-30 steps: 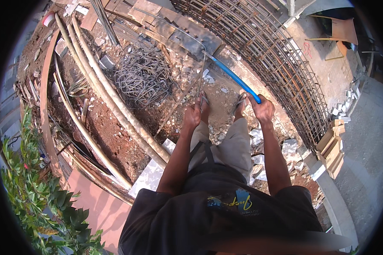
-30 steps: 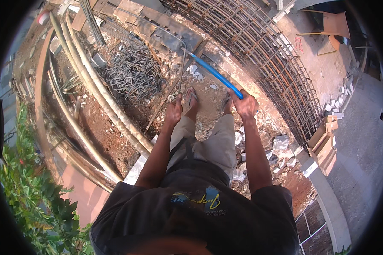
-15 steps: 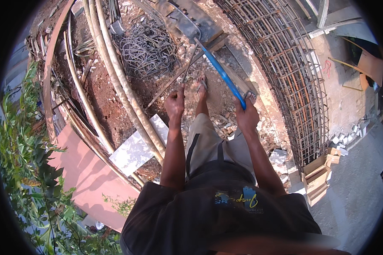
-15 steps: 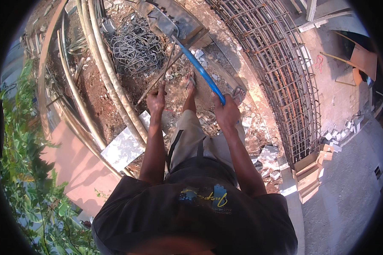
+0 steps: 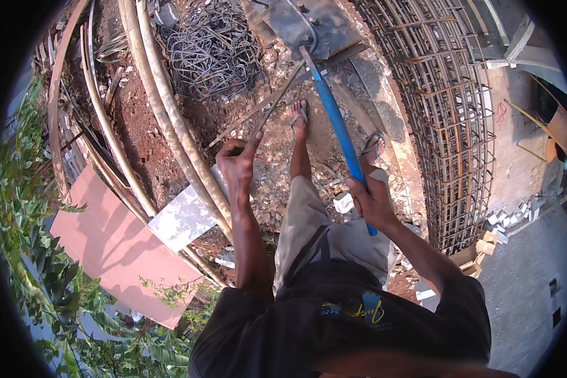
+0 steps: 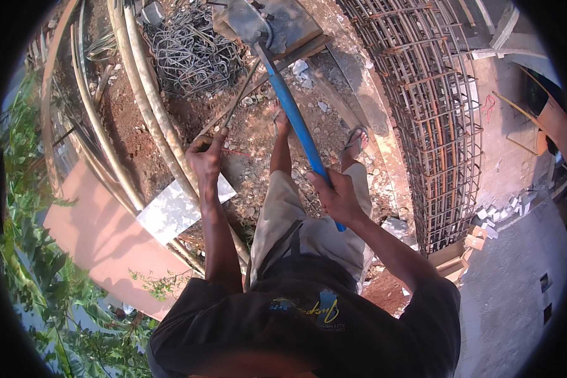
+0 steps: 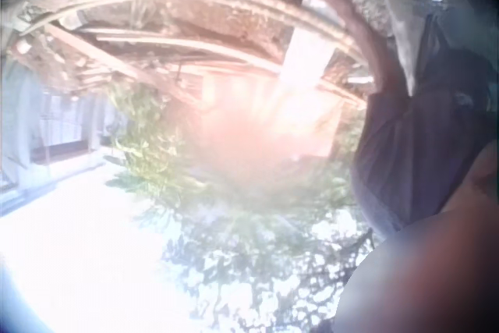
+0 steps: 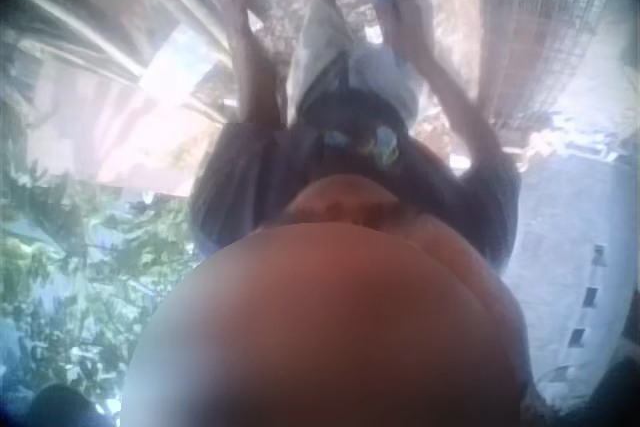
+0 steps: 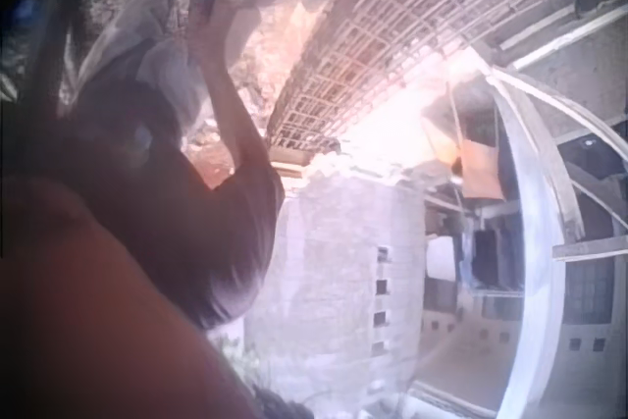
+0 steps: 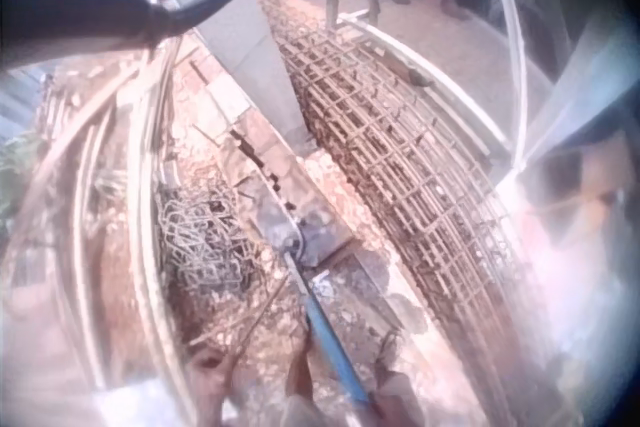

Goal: The person bends steel rods using a manual bending tool at a construction site. They repeatedly position each rod in the tool and apply force to bend it, then place the bent rods aside.

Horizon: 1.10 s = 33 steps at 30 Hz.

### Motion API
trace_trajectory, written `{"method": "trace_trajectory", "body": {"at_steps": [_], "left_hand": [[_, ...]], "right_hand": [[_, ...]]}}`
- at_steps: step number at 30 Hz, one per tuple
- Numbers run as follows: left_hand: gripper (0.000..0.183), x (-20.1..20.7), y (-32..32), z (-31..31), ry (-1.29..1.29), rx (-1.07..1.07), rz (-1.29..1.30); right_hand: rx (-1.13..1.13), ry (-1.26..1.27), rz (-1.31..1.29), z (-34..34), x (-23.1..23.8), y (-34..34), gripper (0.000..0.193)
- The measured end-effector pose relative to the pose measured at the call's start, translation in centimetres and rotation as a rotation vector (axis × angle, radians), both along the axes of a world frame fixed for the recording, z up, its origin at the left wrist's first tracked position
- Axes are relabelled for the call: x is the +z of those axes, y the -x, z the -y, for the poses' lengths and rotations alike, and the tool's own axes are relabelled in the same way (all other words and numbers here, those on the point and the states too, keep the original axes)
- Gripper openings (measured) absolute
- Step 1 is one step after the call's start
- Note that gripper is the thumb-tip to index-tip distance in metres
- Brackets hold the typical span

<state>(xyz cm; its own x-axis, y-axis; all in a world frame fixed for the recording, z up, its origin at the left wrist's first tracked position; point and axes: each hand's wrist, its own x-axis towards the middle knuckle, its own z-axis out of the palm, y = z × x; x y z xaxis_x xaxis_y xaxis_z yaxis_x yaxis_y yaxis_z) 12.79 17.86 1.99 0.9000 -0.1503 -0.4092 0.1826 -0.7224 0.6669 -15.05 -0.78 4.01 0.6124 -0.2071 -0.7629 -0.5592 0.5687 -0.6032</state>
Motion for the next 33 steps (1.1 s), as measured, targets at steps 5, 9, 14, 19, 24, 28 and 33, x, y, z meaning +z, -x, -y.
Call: {"method": "trace_trajectory", "body": {"at_steps": [5,9,14,19,24,28,33], "left_hand": [[0.04,1.2,-5.9,-0.1,-0.059,-0.08,-0.083],[0.034,3.0,-12.0,1.2,-0.102,-0.187,-0.089],[0.038,2.2,-15.3,2.0,-0.172,-0.364,-0.119],[0.055,1.8,-10.2,0.7,-0.245,-0.385,-0.002],[0.049,2.8,-9.4,1.7,-0.209,-0.491,0.075],[0.04,3.0,-9.1,3.1,-0.071,-0.483,0.115],[0.036,5.0,-7.7,3.7,-0.052,-0.479,0.288]], "right_hand": [[-0.173,-0.046,0.024,-5.6,0.2,-2.5,0.035],[-0.303,-0.056,0.011,-11.2,0.4,-8.1,0.039],[-0.43,-0.039,-0.007,-14.6,0.1,-10.9,0.044],[-0.33,-0.027,0.044,-11.1,0.4,-7.6,0.047],[-0.041,0.413,-0.153,-6.1,3.9,-3.4,0.046],[0.027,0.657,-0.109,-2.5,6.6,0.6,0.034],[-0.03,0.729,-0.062,0.3,10.0,2.6,0.039]]}}
